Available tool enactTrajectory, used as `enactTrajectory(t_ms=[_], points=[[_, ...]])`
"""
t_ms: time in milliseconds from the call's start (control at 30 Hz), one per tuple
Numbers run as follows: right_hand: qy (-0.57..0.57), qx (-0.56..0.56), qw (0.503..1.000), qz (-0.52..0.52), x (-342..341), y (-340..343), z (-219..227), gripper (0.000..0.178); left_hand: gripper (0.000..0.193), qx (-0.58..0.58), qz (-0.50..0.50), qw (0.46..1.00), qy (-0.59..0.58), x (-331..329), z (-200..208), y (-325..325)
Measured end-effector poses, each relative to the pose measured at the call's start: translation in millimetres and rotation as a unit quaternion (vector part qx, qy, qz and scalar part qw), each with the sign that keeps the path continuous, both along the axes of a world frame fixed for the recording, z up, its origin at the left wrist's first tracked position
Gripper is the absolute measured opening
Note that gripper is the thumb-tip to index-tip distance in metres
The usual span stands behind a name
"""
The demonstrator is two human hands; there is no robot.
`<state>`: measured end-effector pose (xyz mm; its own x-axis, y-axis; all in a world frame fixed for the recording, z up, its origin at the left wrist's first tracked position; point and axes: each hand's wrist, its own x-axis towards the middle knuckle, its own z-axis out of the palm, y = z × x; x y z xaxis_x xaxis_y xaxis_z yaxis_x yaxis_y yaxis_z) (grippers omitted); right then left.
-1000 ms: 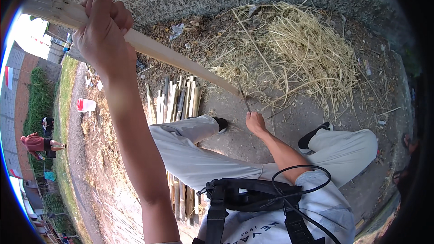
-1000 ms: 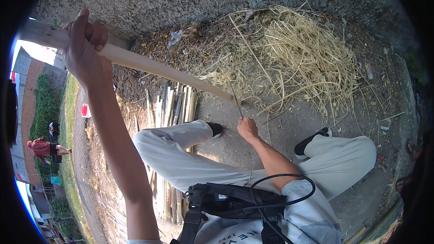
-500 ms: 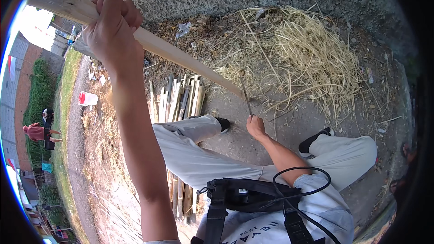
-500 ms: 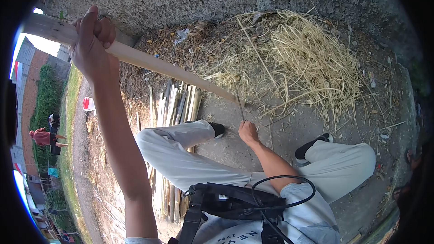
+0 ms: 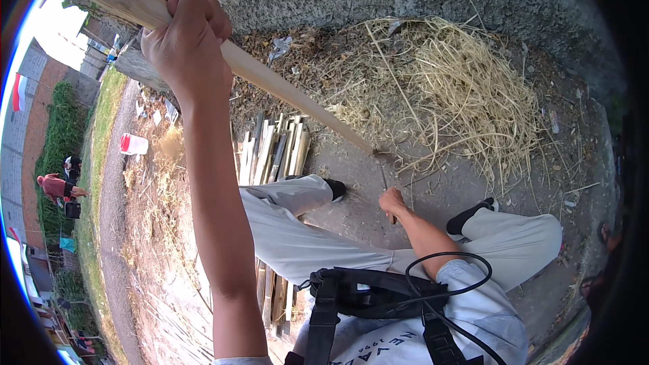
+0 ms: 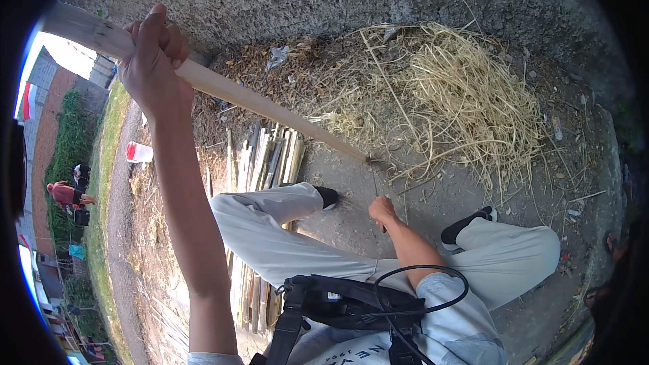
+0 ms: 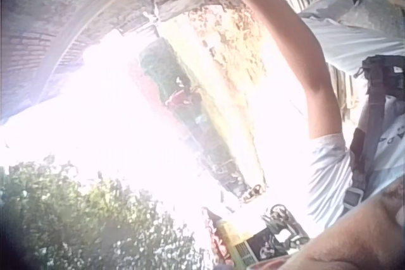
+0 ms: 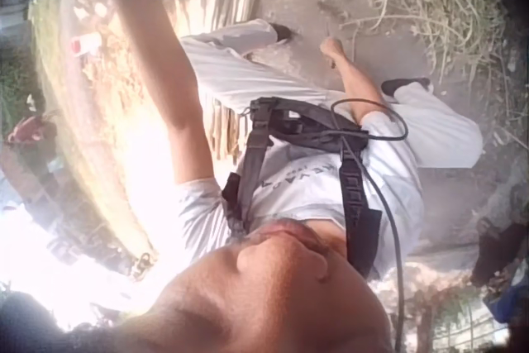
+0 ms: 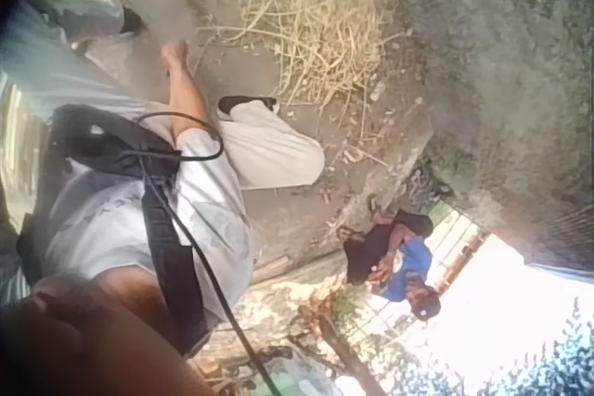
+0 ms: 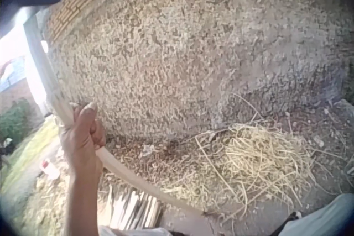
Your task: The person shaves a piece of bamboo with a knife, turning it to carve along its different sides.
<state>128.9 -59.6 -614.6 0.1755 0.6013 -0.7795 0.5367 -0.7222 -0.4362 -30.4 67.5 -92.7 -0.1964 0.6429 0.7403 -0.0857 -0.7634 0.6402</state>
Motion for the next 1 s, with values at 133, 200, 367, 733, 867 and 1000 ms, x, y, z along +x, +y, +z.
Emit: enactTrajectory(t_ms=[133, 200, 367, 733, 867, 1000], points=[[0.070, 0.043, 0.993, -0.083, 16, 3, 9, 0.033, 0.035, 0.009, 0.008, 1.000, -0.001, 4, 2, -2], [0.056, 0.101, 0.989, -0.091, 8, 6, 12, 0.037, 0.033, 0.012, 0.015, 1.000, 0.004, 5, 1, -3], [0.054, 0.196, 0.974, -0.102, -25, 6, 14, 0.047, 0.033, 0.012, 0.023, 1.000, 0.016, -2, -2, 1], [0.027, 0.159, 0.987, 0.001, -9, 6, 57, 0.046, 0.032, -0.027, 0.045, 0.999, -0.010, 2, 3, -4], [0.070, 0.178, 0.982, 0.000, -25, 22, 85, 0.044, 0.026, 0.002, 0.089, 0.996, 0.022, 8, 1, -8], [-0.011, 0.467, 0.883, 0.039, -38, 31, 79, 0.043, 0.027, -0.009, 0.028, 0.999, -0.014, -2, -2, -4]])
